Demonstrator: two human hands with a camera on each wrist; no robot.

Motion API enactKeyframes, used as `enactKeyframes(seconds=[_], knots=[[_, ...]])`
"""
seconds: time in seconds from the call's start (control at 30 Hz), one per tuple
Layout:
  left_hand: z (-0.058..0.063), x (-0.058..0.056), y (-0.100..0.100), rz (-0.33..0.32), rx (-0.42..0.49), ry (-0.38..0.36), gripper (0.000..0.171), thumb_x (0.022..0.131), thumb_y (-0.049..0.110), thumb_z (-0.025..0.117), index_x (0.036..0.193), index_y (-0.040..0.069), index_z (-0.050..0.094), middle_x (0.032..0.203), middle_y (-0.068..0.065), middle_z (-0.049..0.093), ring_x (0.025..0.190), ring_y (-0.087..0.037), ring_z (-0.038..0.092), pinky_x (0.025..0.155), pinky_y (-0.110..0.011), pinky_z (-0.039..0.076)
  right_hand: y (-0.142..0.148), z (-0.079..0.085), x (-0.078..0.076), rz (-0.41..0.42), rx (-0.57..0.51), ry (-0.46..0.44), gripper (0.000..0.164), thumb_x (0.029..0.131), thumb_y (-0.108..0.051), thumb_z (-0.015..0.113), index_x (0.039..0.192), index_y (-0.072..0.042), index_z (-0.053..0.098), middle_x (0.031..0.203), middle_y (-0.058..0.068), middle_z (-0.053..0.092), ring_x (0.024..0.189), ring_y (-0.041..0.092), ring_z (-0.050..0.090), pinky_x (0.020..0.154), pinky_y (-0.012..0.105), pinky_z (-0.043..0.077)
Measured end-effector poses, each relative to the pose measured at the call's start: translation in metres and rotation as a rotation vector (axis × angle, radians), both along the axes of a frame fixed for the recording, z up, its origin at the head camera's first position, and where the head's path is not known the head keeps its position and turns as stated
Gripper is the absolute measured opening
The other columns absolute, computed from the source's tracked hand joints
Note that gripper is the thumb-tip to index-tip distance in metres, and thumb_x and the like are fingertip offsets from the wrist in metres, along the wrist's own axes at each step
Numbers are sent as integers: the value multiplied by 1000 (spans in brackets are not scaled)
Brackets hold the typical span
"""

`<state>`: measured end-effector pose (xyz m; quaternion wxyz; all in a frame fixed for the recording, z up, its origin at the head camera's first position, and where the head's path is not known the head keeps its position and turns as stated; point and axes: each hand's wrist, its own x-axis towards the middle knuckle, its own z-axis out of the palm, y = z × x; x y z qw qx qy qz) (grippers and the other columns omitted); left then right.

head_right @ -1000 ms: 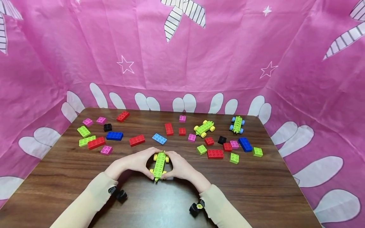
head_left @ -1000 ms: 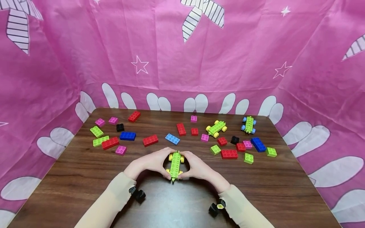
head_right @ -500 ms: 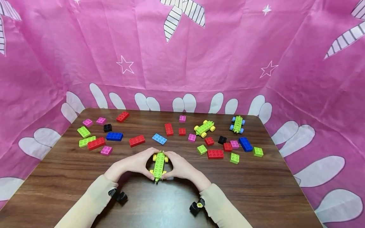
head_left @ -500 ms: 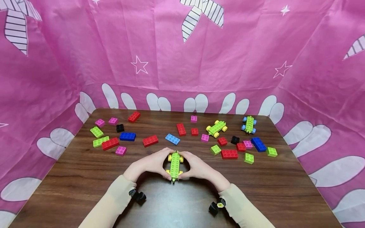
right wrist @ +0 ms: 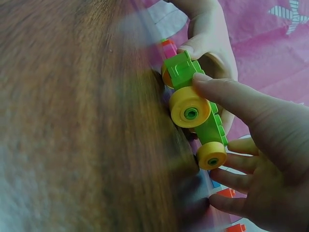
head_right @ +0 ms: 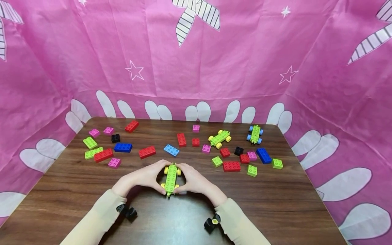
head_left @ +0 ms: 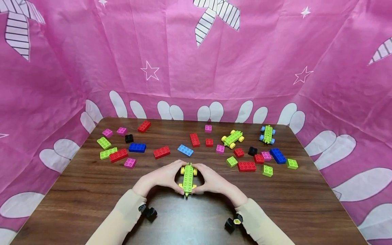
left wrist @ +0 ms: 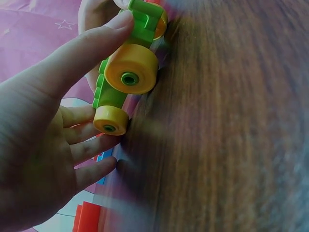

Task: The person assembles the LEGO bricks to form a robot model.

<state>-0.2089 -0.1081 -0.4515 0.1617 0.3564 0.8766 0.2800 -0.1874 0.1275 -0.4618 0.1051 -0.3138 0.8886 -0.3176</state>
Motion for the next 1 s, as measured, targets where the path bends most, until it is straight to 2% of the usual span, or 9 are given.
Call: enactKeyframes(seconds=[0.3, 0.5, 0.73, 1.0], knots=[[1, 1, -1, -2, -2, -9, 99, 66, 50, 85, 141, 4, 39, 138, -7, 47, 126, -18, 47, 105, -41, 41, 1, 3, -2, -7, -17, 11, 83, 76, -39, 80, 140, -2, 44, 141, 13, 48, 132, 26, 44, 108, 46, 37], [1, 0, -1, -8, -8, -24, 100, 68, 50, 83, 142, 3, 37, 140, -9, 45, 128, -20, 45, 107, -43, 40, 4, 5, -11, -39, -90, 102, 61, 82, -33, 76, 132, -5, 52, 132, 10, 56, 124, 23, 52, 103, 45, 43], [1, -1, -2, 4, -8, -44, 101, 68, 51, 83, 143, 3, 36, 141, -10, 44, 130, -21, 44, 108, -44, 38, 9, 15, -37, -159, -145, 182, 40, 86, -21, 72, 122, -6, 60, 122, 8, 63, 115, 25, 58, 98, 46, 47], [1, 0, -2, 4, 0, -47, 102, 67, 50, 84, 143, 4, 35, 141, -10, 44, 130, -21, 43, 109, -44, 37, 22, 24, -74, -223, -134, 214, 41, 85, -19, 74, 119, -2, 61, 116, 14, 65, 109, 29, 60, 92, 46, 49]])
